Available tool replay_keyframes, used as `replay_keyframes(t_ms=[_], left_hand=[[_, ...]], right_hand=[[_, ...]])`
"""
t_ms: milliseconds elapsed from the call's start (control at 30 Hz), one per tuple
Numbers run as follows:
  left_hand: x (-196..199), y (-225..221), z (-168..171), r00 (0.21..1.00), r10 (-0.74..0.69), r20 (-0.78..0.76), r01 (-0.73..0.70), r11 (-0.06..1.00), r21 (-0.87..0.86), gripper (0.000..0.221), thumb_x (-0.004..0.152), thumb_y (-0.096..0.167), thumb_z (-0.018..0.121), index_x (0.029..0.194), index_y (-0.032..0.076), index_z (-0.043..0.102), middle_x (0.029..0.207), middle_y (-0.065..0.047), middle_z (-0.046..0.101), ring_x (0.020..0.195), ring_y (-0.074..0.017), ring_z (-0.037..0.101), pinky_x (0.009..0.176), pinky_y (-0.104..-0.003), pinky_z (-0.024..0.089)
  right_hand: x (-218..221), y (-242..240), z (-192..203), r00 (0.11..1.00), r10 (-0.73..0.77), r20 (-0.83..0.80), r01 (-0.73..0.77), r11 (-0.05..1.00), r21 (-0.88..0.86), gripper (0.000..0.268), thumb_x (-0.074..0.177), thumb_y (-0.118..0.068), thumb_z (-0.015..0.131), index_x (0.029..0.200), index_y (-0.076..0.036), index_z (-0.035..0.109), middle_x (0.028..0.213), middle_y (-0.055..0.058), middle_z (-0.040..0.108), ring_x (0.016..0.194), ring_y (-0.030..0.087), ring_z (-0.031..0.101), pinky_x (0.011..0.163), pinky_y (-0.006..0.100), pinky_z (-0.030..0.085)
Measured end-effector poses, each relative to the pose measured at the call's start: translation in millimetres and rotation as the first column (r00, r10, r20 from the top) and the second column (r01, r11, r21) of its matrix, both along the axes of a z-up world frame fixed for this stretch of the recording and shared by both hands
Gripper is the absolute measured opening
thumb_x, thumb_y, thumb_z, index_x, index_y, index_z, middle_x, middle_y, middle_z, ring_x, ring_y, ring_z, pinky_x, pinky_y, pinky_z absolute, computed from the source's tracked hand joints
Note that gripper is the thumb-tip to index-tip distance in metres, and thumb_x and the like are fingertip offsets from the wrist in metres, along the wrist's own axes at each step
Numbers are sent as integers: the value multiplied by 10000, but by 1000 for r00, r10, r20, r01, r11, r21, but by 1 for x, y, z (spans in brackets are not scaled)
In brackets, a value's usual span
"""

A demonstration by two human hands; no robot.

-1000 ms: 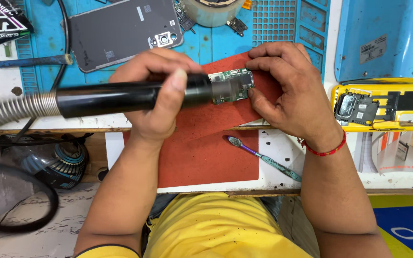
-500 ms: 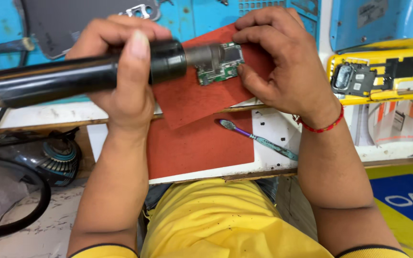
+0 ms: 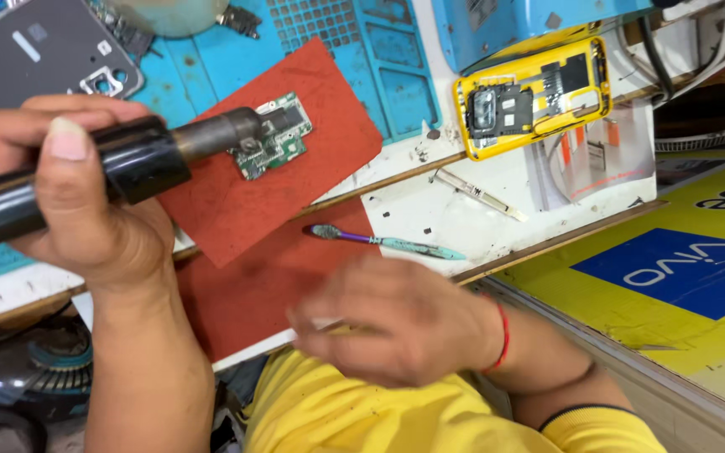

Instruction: The person uses a heat gun to apply heat to a circuit board resting on a red mat, while holding the board steady with their other hand.

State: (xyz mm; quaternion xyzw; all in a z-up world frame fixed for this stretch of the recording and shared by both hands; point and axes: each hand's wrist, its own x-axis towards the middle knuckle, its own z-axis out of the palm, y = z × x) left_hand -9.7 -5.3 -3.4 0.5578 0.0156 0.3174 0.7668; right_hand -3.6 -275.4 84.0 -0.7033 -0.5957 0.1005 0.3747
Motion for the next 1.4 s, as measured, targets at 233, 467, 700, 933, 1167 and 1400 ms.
replay_keyframes(t_ms=[233, 467, 700, 933, 1167, 1400], left_hand=[[8, -3, 6, 1000, 14, -4, -14, 999, 35, 265, 1091, 169, 663, 978, -31, 530, 946, -185, 663, 819, -251, 654, 814, -344, 550], [11, -8, 29, 998, 26, -55, -14, 977, 214, 200, 1046, 157, 636, 950, -13, 592, 951, -159, 718, 803, -168, 658, 819, -305, 562], [11, -5, 20, 999, 10, -49, -1, 984, 176, 234, 1093, 153, 646, 951, -27, 605, 959, -157, 729, 848, -166, 668, 827, -298, 533], [10, -4, 15, 997, 9, -77, 5, 983, 181, 246, 1107, 160, 651, 945, -22, 614, 950, -146, 736, 841, -152, 656, 813, -285, 519], [12, -5, 20, 998, -8, -68, 17, 991, 131, 215, 1089, 163, 656, 964, -3, 603, 964, -131, 734, 849, -142, 678, 856, -290, 566], [11, -6, 14, 996, 36, -81, -24, 989, 144, 216, 1094, 155, 659, 965, -13, 615, 958, -139, 742, 848, -151, 682, 853, -294, 569]], right_hand=[[-18, -81, -42, 520, -775, 359, 850, 511, -129, 283, 869, -104, 786, 1099, 35, 699, 1125, 162, 679, 989, 363, 637, 834, 432, 533], [-1, -116, -49, 496, -799, 340, 866, 427, -260, 181, 917, -79, 793, 1066, -37, 699, 1174, 134, 683, 1090, 328, 647, 950, 422, 533], [-7, -167, -80, 586, -808, 61, 809, 579, -105, 193, 913, 14, 755, 1080, -11, 663, 1093, 121, 688, 969, 271, 686, 883, 348, 541], [9, -333, -155, -126, -830, 543, 992, -91, 92, 141, 1015, 18, 568, 1091, -17, 681, 1036, 82, 708, 882, 197, 637, 847, 334, 515], [14, -285, -124, -102, -954, 281, 991, -123, -57, 127, 1048, -93, 688, 1107, 20, 683, 993, 110, 686, 858, 197, 640, 771, 340, 496], [18, -177, -80, 302, -944, -136, 953, 296, 63, 240, 1035, -46, 712, 1267, -13, 664, 1149, 82, 623, 970, 179, 588, 889, 269, 509]])
